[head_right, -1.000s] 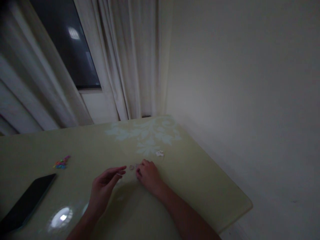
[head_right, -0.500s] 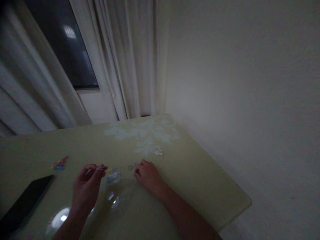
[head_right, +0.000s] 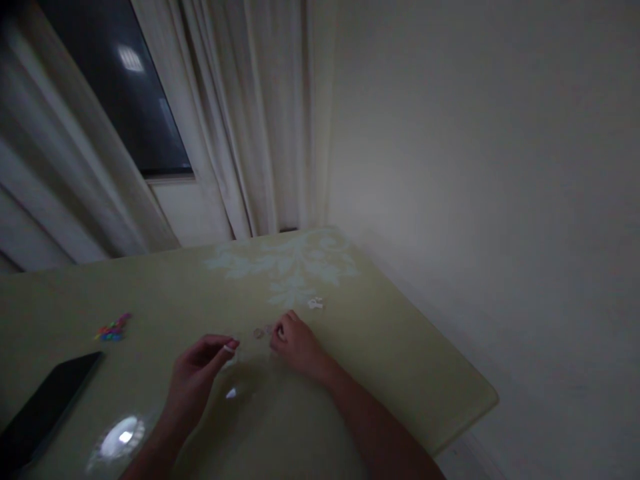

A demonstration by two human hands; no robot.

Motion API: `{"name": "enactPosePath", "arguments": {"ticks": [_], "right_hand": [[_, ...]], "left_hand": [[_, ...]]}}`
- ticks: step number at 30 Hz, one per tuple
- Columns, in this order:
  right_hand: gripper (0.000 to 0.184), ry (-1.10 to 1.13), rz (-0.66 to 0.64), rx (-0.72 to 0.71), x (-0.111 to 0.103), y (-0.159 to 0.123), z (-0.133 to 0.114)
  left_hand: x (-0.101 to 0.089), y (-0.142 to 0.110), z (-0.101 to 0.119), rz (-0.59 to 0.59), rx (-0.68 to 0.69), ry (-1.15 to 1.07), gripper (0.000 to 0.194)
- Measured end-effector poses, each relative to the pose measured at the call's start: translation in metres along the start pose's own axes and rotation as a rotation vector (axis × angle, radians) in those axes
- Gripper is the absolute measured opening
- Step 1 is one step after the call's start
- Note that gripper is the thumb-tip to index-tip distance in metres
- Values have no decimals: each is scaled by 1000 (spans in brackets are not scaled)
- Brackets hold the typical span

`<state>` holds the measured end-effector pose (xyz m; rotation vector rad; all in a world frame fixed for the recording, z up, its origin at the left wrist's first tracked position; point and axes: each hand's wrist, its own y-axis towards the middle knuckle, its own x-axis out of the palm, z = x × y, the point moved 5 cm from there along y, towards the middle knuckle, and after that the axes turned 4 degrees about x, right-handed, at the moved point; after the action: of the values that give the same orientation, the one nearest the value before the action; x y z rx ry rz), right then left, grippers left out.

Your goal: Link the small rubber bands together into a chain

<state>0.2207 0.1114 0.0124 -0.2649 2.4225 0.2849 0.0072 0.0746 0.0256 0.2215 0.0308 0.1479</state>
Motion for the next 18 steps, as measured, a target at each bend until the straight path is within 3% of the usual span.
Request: {"name": "enactPosePath", "arguments": {"ticks": [4, 7, 13, 15, 18], "right_hand": [[31, 492, -167, 27, -7, 0, -4], [40, 635, -286, 22, 1, -8, -15], [41, 815, -341, 110, 17, -12, -22], [40, 800, -298, 138, 17, -8, -18], [27, 490, -40, 45, 6, -1, -14]], "left_hand": [[18, -8, 1, -90, 75, 16, 23], [29, -13, 4, -152, 167, 42, 26], [27, -14, 11, -127, 288, 51, 9], [24, -12, 10, -129, 250, 60, 10], [17, -9, 7, -60, 146, 59, 18]]}}
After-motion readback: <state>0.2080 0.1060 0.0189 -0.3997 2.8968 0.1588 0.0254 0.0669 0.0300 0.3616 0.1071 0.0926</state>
